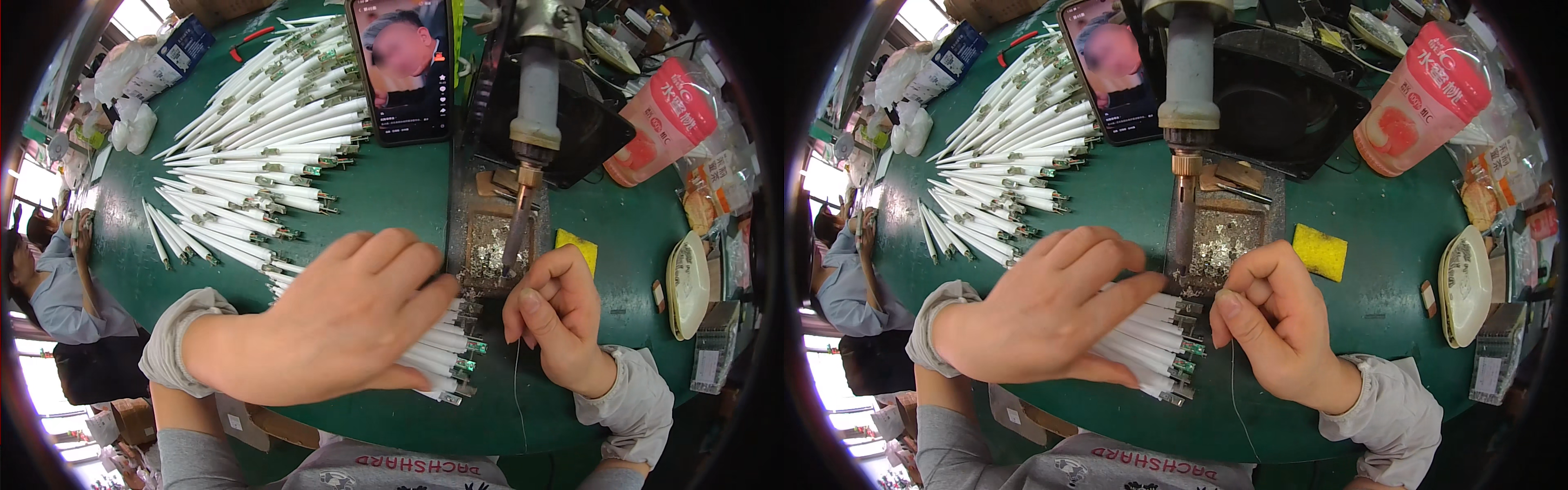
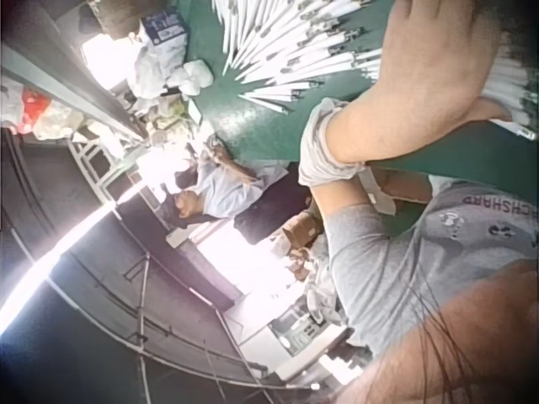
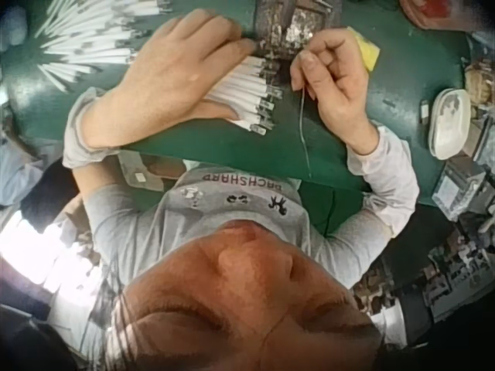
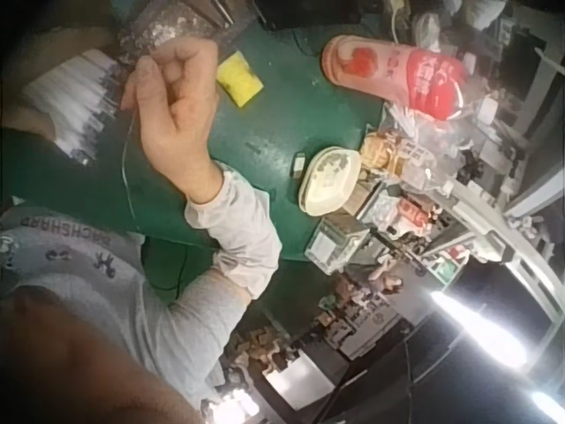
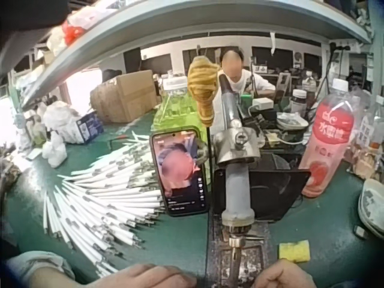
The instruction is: The person solders wires or small components onto the ends of LED strips or tubes at an assembly station. This is done using a soldering iron and solder wire, with a cleaning sponge nearby.
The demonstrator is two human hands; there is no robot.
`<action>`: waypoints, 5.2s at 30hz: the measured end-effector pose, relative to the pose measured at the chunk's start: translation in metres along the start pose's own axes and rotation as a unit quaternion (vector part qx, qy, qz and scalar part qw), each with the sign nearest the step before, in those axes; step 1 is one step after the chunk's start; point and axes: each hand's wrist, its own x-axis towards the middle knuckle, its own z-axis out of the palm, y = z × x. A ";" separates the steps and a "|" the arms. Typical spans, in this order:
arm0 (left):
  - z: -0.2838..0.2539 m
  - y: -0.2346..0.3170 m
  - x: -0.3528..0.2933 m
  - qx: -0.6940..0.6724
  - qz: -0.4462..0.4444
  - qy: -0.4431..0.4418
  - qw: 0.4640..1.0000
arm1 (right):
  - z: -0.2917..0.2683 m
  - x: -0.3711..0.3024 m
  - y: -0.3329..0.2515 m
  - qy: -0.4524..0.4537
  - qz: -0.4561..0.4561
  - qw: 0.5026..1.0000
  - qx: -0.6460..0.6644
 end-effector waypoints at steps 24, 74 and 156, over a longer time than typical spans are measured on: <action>0.026 0.000 -0.037 0.064 0.018 -0.007 0.998 | 0.002 0.000 0.002 0.045 0.002 0.998 -0.033; -0.030 0.022 -0.004 0.302 0.062 0.463 0.831 | 0.000 0.001 0.011 0.031 -0.026 0.999 0.009; 0.012 -0.062 -0.173 0.057 -0.257 0.172 0.949 | -0.078 -0.021 -0.025 0.116 0.030 0.816 -0.566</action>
